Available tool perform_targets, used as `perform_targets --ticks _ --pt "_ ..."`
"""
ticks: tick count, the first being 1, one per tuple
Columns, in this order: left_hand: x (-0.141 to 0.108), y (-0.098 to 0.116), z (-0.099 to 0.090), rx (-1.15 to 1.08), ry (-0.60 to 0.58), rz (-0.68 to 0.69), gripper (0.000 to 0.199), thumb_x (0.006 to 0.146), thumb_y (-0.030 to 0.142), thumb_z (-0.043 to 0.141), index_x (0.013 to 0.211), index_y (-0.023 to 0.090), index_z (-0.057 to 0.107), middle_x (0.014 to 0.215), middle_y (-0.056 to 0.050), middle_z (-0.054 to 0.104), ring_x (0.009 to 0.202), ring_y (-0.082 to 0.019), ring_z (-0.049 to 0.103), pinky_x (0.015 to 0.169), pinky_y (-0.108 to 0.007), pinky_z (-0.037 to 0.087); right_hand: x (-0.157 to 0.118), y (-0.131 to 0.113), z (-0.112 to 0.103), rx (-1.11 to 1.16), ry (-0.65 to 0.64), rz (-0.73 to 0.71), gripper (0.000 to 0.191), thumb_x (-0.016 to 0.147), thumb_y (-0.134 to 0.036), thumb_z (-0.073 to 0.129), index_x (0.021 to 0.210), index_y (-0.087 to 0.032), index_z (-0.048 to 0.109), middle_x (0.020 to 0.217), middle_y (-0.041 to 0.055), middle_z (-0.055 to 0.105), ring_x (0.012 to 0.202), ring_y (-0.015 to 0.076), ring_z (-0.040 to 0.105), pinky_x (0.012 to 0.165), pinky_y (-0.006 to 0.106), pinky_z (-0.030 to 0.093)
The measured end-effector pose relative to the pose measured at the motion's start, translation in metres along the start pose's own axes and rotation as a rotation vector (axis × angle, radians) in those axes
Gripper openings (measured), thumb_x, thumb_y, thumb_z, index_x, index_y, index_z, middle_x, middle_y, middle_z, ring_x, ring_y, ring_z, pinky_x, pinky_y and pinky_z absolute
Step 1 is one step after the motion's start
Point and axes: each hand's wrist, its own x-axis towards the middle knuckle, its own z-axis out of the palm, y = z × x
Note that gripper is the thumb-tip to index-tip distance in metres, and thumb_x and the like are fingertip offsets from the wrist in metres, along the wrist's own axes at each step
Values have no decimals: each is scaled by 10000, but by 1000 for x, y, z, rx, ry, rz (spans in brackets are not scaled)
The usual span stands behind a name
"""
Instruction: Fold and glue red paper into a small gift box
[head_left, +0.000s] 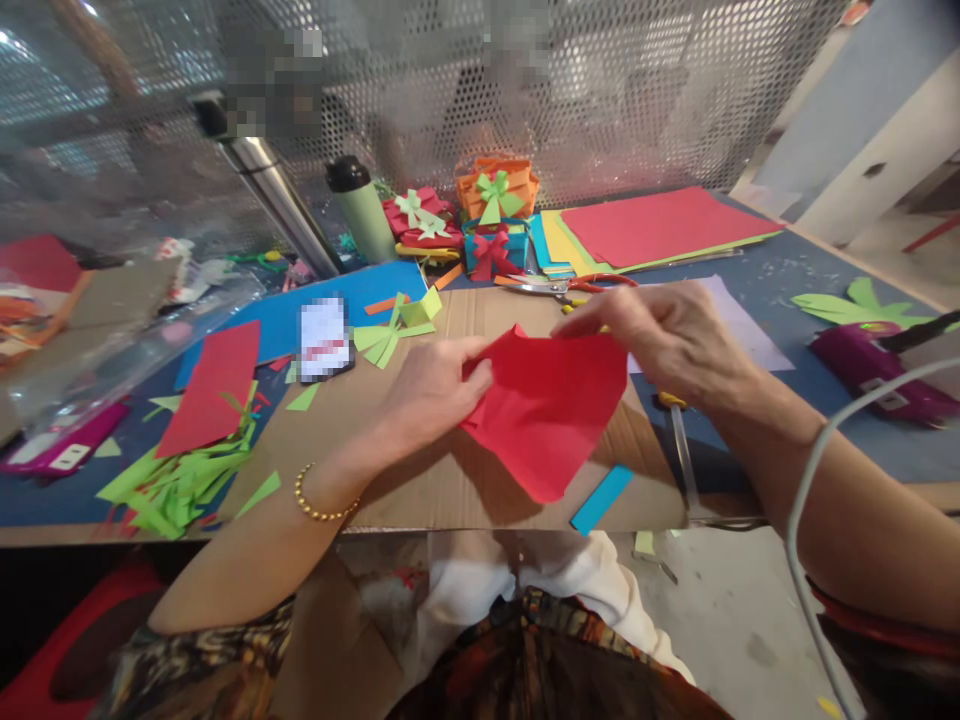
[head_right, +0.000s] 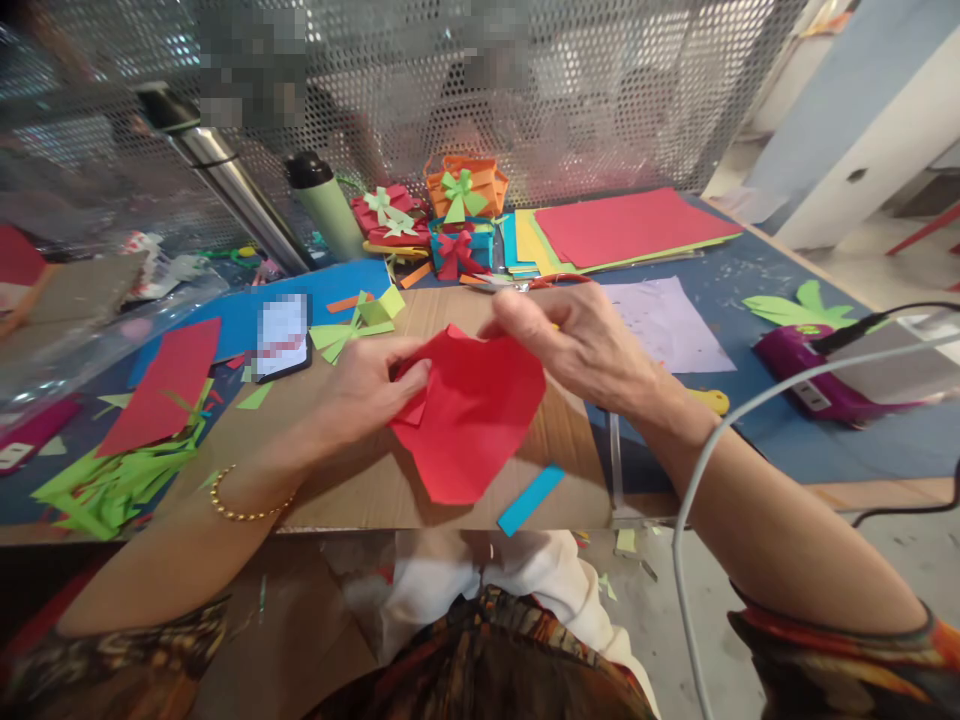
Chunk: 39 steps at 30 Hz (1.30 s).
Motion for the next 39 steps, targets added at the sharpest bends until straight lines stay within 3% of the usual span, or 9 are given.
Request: perform_targets --ticks 3,5,8,14,17,22,27,32,39 --pt "-1 -8 1 165 341 293 344 957 144 516 1140 175 806 819 -41 751 714 -162 639 672 -302 459 1 -3 -2 168 183 43 647 1060 -642 418 757 -214 797 741 86 754 779 201 728 773 360 584" --pt "0 -13 0 279 567 472 378 989 115 517 1251 203 775 921 -58 779 816 -180 682 773 -328 498 2 -2 -1 136 276 22 575 1030 -639 507 770 -212 791 744 71 746 749 189 703 762 359 578" --pt "1 -18 -2 348 719 636 403 1011 103 562 1362 230 713 988 -59 785 885 -183 700 837 -341 508 2 0 2 14 260 -10 476 950 -656 640 888 -215 810 823 49 766 780 188 689 758 355 555" --pt "-3 -13 1 357 695 661 406 1020 147 625 1411 251 660 1049 -59 786 933 -184 708 850 -343 527 0 -4 8 138 52 -13 471 1015 -604 556 1124 -231 822 1099 75 815 1028 237 745 933 389 580" --pt "-5 -9 5 336 681 651 390 1013 114 603 1376 240 677 1071 -69 783 937 -192 711 842 -346 536 -1 -5 10 195 -37 -17 436 1032 -559 550 1202 -255 812 1194 60 807 1107 236 736 949 369 585" --pt "-7 0 5 345 664 696 338 1006 147 626 1338 188 677 1024 -87 781 908 -206 709 796 -351 520 -3 -3 14 206 -121 -7 439 1030 -549 559 1226 -244 807 1118 49 823 1012 228 748 854 340 591" --pt "-11 6 3 418 640 725 284 1027 168 554 1268 91 684 867 -83 760 754 -208 672 714 -373 461 -6 -5 19 186 -179 -54 449 1044 -528 535 1207 -218 816 1026 49 827 912 208 742 774 308 580" --pt "-18 12 -1 455 636 705 213 1036 189 510 1140 138 689 820 -65 763 692 -194 647 718 -397 419 -7 -11 21 222 -242 -89 386 1042 -430 556 1237 -206 802 1092 54 827 961 199 749 807 297 589" --pt "-21 17 -3 513 658 697 146 1022 210 536 1073 173 668 785 -34 754 631 -180 628 690 -398 336 -8 -12 21 227 -269 -91 380 995 -419 628 1230 -177 802 1099 65 827 935 182 739 788 269 583"
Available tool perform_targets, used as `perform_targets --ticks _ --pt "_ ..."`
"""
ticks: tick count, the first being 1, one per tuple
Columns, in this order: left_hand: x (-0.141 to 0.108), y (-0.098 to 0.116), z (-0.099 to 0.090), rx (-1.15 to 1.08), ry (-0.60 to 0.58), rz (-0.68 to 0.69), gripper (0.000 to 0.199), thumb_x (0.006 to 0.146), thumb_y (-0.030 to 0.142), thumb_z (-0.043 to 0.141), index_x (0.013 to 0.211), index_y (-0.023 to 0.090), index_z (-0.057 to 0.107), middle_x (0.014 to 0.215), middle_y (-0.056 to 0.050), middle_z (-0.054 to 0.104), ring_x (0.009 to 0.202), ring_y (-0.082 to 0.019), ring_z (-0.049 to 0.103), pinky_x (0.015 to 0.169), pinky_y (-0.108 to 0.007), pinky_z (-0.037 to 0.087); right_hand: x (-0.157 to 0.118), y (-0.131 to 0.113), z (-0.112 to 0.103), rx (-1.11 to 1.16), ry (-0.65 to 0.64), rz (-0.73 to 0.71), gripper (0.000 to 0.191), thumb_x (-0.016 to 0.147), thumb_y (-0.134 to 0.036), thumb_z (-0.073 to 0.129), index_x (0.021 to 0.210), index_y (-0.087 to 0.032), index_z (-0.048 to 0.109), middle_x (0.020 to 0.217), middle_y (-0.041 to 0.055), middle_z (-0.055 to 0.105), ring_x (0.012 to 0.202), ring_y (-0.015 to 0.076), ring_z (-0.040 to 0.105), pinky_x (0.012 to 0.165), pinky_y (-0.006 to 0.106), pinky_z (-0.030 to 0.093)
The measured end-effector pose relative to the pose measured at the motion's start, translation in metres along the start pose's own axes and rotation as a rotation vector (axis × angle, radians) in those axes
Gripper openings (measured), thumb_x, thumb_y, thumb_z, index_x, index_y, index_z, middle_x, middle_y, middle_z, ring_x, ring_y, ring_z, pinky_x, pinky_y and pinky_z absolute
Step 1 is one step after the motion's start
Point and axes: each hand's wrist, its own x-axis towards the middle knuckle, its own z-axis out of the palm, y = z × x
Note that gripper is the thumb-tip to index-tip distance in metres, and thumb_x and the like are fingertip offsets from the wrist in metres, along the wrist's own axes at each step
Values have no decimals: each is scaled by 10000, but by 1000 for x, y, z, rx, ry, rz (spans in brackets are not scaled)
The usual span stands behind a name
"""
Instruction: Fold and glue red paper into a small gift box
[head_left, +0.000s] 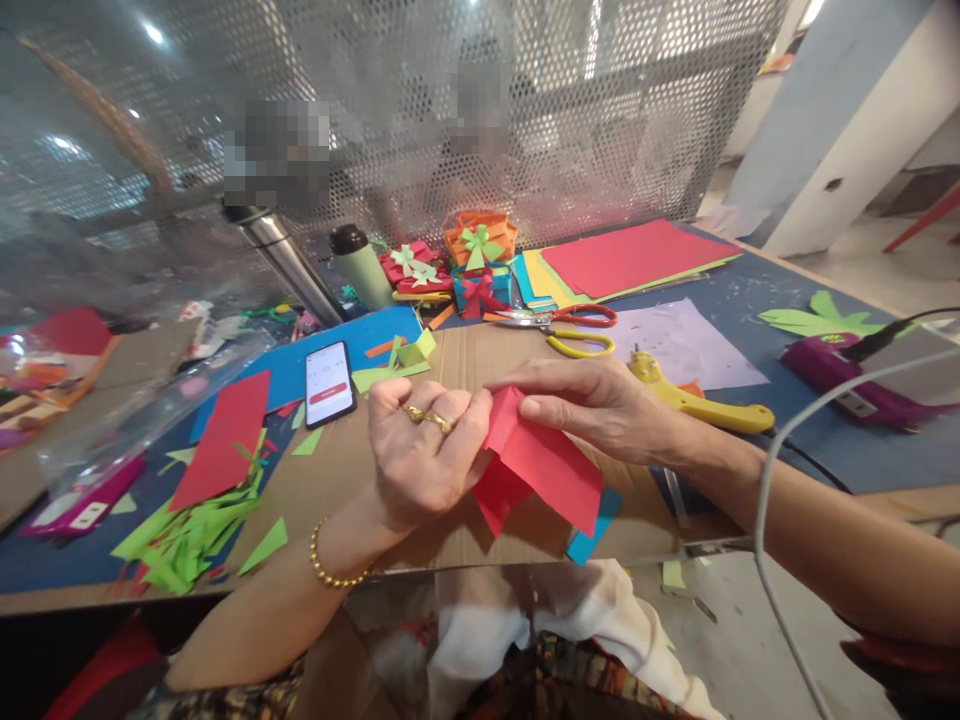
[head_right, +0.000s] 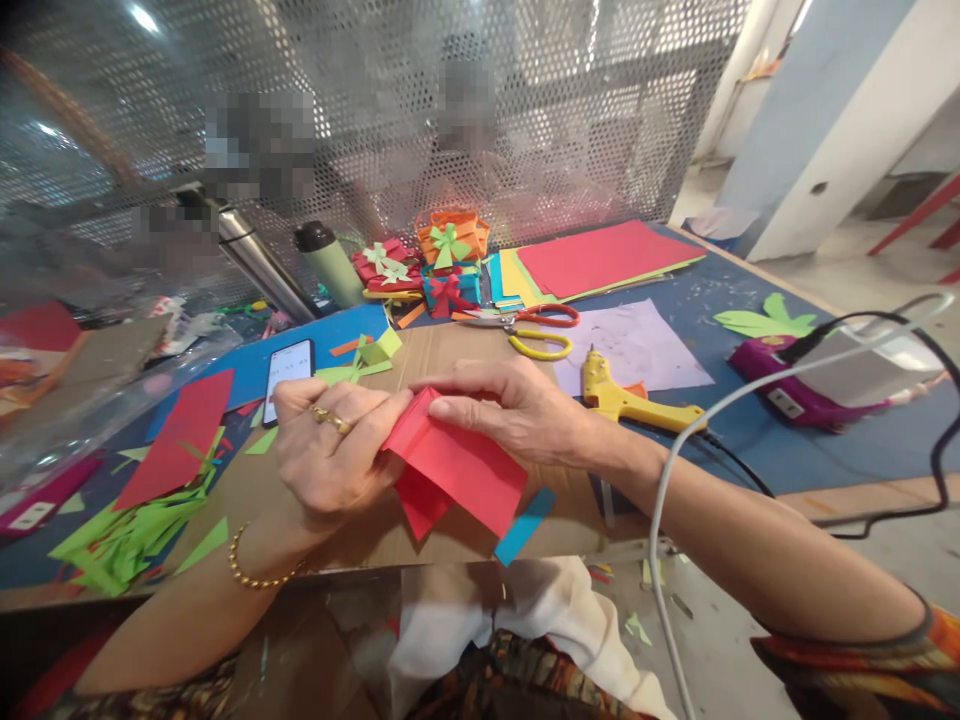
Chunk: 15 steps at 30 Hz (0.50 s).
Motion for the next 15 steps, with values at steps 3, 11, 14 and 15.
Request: perform_targets --ticks 3,11,14,15 --pt "1 1 0 5 -17 -7 105 1010 205 550 1022 168 648 737 -21 723 620 -180 609 682 -394 333 0 4 1 -3 14 5 376 984 -438 653 1209 -181 810 1063 66 828 899 169 730 763 255 565" --pt "2 2 -1 31 -38 23 87 1008 166 550 962 175 623 676 9 647 589 -166 550 668 -394 324 -1 6 1 62 -10 22 376 949 -497 709 1126 -190 835 1030 67 820 913 185 722 799 275 551" --pt "1 2 0 39 -23 27 123 989 107 541 985 193 628 678 25 639 586 -159 545 667 -381 314 -2 2 -1 63 -11 92 462 1002 -590 599 1123 -212 835 984 47 809 898 186 713 734 263 547" --pt "1 2 0 40 -20 32 139 978 89 541 986 195 629 677 27 637 584 -159 544 667 -380 312 -2 1 -1 65 -4 114 493 1018 -612 556 1107 -217 836 955 41 801 896 184 708 724 260 543"
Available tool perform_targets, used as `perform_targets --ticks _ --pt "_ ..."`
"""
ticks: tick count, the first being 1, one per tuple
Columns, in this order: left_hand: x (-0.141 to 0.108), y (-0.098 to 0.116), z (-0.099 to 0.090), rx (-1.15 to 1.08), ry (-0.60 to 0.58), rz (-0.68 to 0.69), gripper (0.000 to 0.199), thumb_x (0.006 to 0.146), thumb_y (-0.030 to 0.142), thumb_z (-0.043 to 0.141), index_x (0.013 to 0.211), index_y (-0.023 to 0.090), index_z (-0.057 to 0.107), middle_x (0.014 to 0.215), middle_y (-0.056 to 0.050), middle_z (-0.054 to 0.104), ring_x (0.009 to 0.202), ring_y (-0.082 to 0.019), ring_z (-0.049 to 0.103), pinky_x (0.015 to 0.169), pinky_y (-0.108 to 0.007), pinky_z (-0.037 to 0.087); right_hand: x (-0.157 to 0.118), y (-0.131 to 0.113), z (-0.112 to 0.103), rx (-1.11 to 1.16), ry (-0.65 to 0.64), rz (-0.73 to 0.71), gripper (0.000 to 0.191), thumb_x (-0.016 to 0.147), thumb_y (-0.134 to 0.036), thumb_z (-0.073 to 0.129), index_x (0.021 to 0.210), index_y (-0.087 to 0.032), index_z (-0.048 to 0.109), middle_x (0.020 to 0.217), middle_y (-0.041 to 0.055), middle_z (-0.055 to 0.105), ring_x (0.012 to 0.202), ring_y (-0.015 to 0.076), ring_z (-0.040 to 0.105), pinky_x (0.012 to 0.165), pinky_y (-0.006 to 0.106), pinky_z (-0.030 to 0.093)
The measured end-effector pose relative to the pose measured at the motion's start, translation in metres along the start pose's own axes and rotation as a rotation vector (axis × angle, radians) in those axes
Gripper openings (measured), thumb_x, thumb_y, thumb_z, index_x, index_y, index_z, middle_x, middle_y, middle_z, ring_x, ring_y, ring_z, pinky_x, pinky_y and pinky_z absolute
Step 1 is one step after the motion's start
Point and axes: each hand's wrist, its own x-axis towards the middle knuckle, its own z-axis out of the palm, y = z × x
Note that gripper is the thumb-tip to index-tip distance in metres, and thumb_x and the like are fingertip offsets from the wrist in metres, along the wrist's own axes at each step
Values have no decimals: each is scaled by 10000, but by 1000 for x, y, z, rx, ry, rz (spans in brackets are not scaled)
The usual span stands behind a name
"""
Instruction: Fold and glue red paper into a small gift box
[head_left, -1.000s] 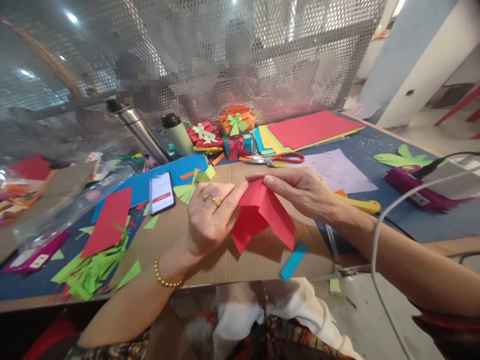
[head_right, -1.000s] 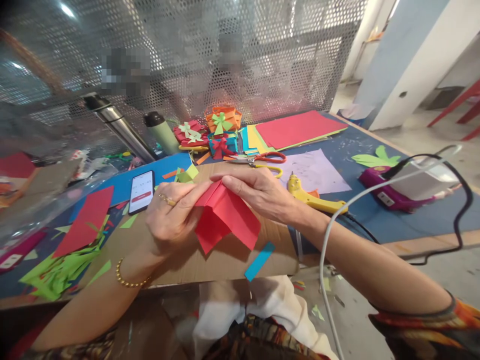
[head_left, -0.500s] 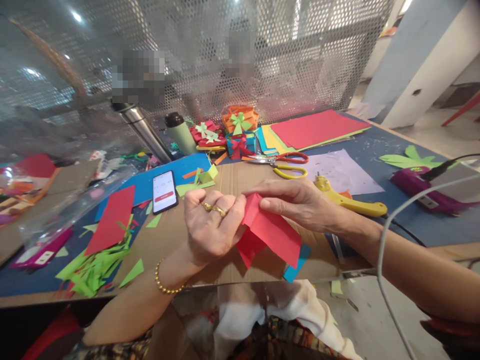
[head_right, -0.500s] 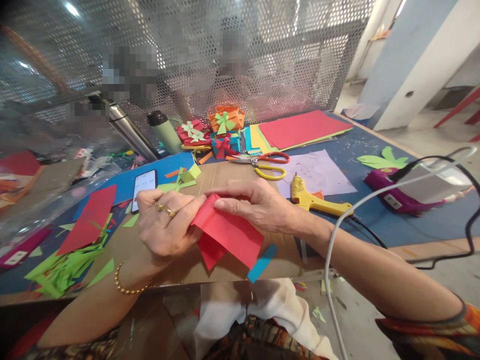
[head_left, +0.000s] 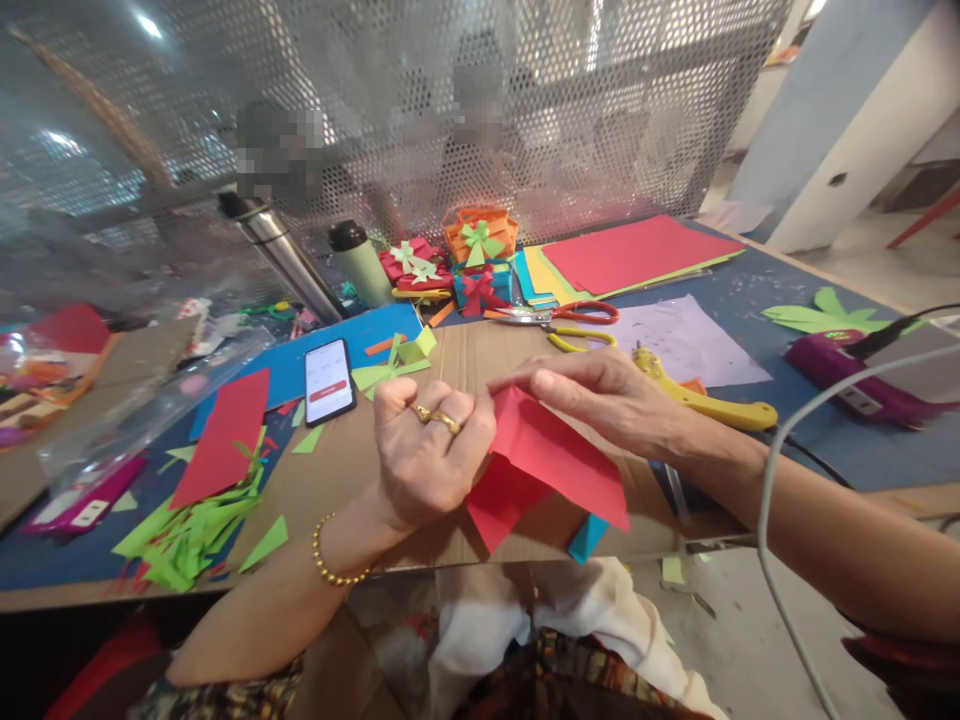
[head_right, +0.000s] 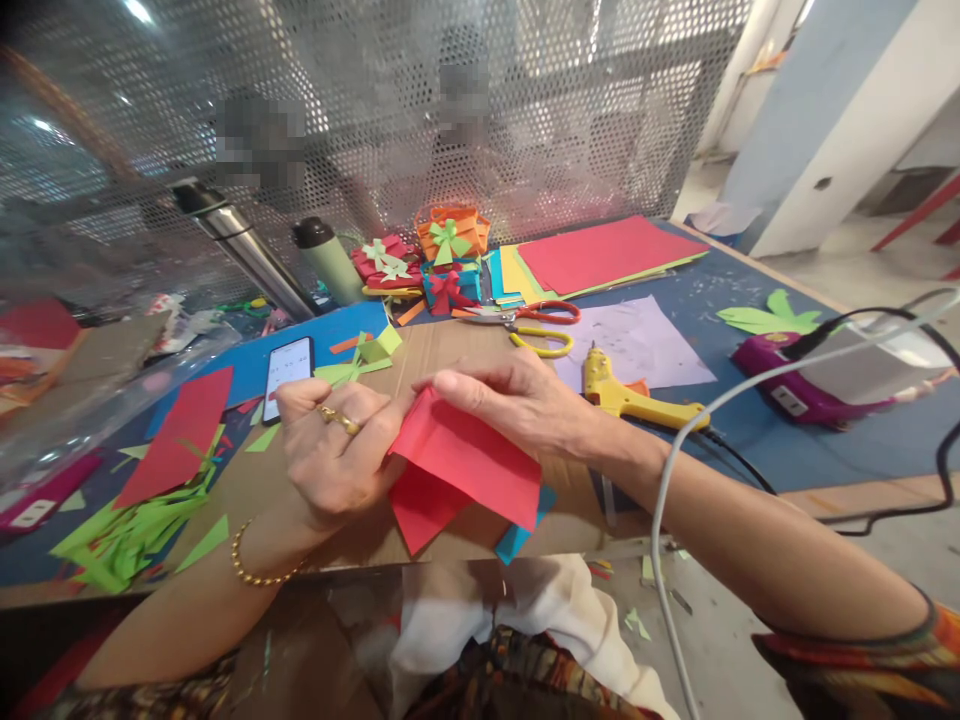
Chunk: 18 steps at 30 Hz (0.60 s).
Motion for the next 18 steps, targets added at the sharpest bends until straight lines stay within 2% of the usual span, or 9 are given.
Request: perform_targets --ticks 4,11,18 --pt "0 1 1 10 -1 24 132 969 82 552 982 179 640 687 16 645 592 -160 550 667 -384 307 2 2 3 34 7 22 506 986 -642 593 990 -191 821 861 44 767 881 186 697 742 276 544" --pt "-2 0 2 -27 11 -19 126 967 87 567 984 187 644 671 21 629 599 -160 566 696 -385 306 2 1 1 44 44 1 426 944 -586 674 983 -187 816 952 62 800 871 192 703 760 294 548" --pt "-1 0 3 -27 -2 9 143 977 82 535 972 180 638 679 19 625 592 -158 541 678 -385 303 3 -4 2 -40 33 11 584 953 -738 568 872 -198 778 810 26 725 789 167 636 662 268 479"
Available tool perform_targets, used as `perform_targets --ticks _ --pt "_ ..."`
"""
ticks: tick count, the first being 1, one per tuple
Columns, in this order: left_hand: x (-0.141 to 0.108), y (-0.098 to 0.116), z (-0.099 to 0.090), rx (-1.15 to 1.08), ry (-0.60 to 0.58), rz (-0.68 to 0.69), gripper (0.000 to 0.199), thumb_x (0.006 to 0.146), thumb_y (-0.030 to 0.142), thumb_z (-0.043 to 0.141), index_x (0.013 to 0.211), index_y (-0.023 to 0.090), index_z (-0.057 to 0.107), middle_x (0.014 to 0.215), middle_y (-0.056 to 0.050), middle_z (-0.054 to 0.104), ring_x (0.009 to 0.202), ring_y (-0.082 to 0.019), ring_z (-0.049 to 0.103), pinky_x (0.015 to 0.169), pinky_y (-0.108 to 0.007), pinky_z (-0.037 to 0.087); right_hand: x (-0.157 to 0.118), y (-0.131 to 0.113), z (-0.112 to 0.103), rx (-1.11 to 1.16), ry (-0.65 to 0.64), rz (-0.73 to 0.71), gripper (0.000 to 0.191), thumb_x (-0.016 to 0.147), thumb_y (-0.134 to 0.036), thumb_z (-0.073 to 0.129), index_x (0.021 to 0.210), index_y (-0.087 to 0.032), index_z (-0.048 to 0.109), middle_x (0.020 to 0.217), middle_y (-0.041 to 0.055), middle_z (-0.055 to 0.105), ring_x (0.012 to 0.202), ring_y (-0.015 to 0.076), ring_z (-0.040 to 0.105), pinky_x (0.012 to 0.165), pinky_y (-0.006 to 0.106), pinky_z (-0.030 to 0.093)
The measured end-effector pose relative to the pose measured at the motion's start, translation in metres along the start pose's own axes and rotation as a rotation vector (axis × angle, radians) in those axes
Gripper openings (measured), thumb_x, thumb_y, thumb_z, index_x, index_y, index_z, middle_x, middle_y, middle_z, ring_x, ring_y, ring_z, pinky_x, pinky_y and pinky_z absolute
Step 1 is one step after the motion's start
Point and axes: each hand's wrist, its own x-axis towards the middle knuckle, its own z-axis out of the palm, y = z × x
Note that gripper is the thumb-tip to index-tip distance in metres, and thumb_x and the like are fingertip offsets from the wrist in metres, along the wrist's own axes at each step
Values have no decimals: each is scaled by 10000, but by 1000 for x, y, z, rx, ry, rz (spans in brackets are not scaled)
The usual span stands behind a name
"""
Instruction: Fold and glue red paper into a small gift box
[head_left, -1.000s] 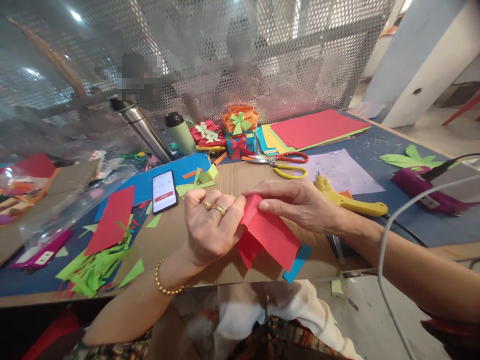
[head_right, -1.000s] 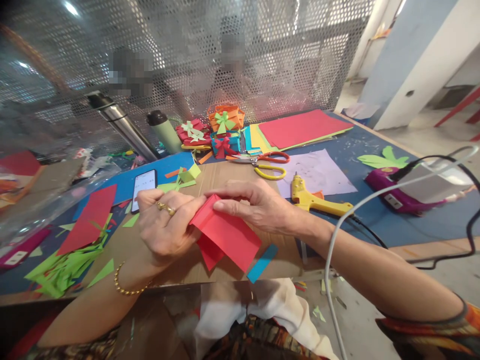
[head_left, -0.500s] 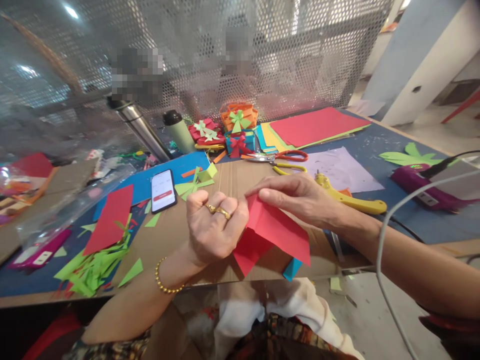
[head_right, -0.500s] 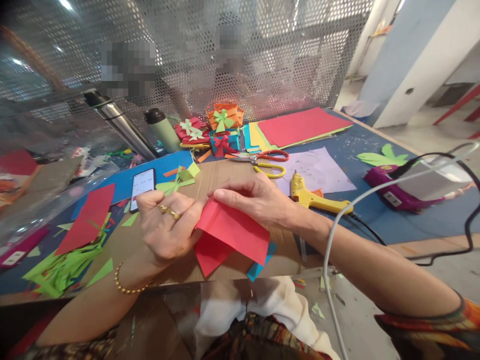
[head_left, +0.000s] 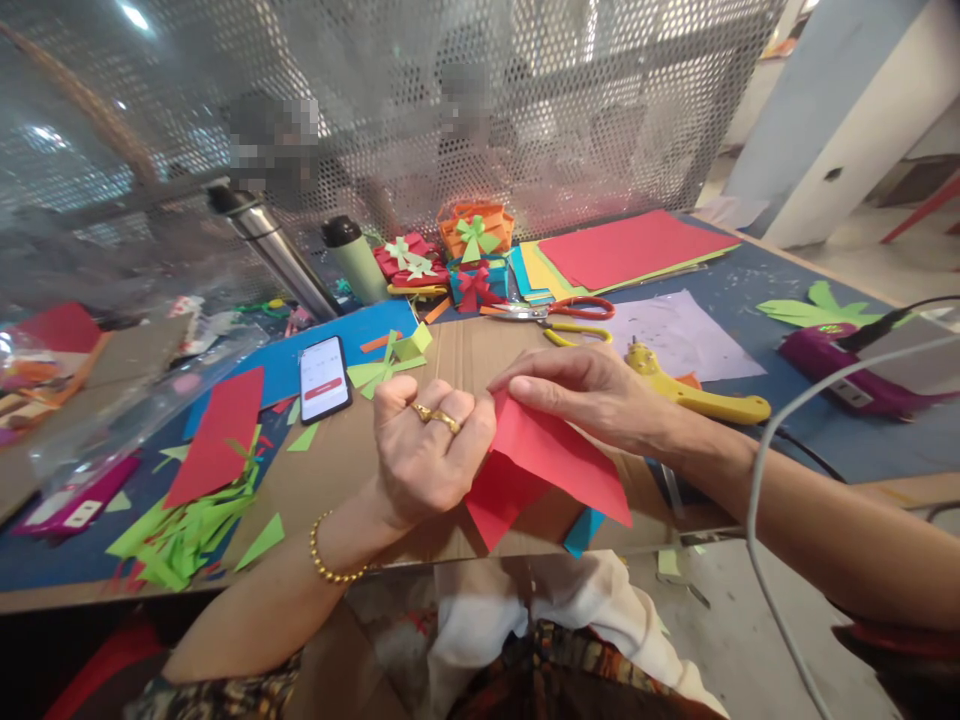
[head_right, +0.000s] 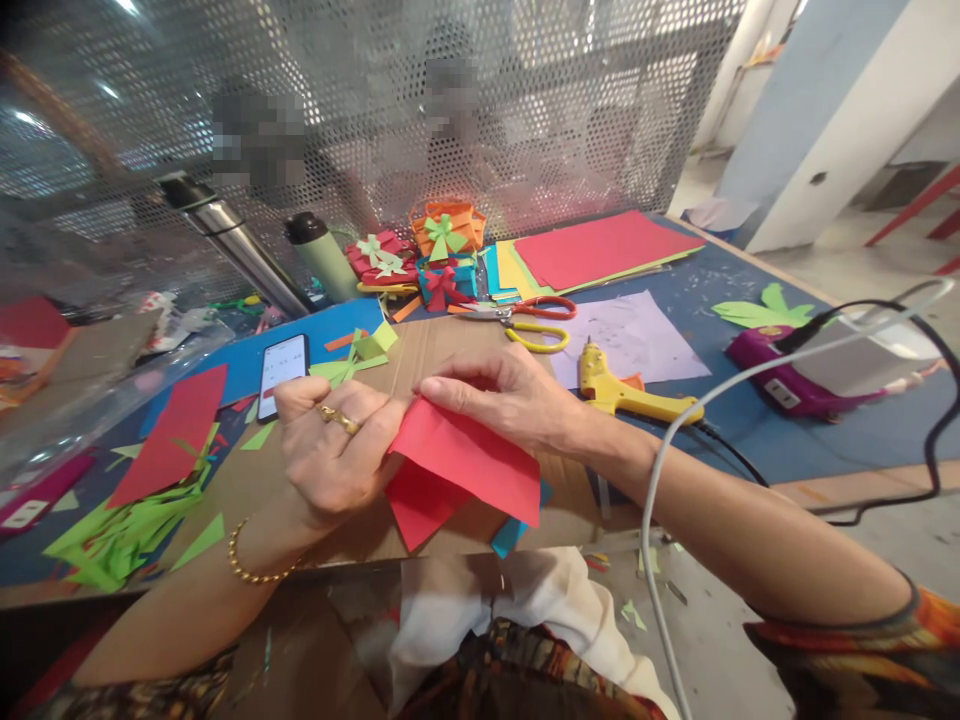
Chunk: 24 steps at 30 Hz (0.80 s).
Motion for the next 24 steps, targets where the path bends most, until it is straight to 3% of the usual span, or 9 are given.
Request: perform_targets --ticks 3,6,10,14,20,24 --pt "0 0 1 -15 12 -32 141 981 92 541 977 187 644 683 22 629 591 -164 543 685 -392 302 0 1 0 -10 -17 23 600 971 -732 539 858 -185 756 754 16 672 719 145 586 598 260 427" --pt "0 0 2 -33 30 -75 140 994 126 535 937 197 641 686 12 641 599 -168 544 685 -399 316 -2 2 -2 -45 32 31 551 1036 -622 496 822 -178 743 721 14 650 675 136 567 583 259 424" --pt "2 -6 4 -55 23 -183 210 1026 232 533 833 218 613 655 8 627 597 -167 535 669 -391 361 -2 6 -2 -39 104 -68 291 1023 -322 552 1151 -215 791 1026 51 781 884 170 706 777 287 557" --pt "-1 -18 11 -10 75 -227 267 1029 245 543 766 233 582 619 19 576 578 -171 468 645 -366 382 1 16 0 -42 89 -194 474 968 -146 519 1399 -232 697 1240 71 776 1000 171 739 867 305 599" --pt "-5 -21 17 -84 65 -248 263 1017 232 576 754 230 571 622 17 537 614 -175 439 666 -359 393 6 22 1 -94 41 -314 569 1005 -102 468 1535 -271 584 1363 85 731 1056 181 736 901 327 615" --pt "-4 -18 13 -135 21 -310 296 1034 259 579 739 229 569 613 25 524 631 -163 457 662 -343 384 6 21 -1 -228 46 -405 451 1025 -168 518 1439 -238 683 1288 105 764 1137 211 725 975 355 591"
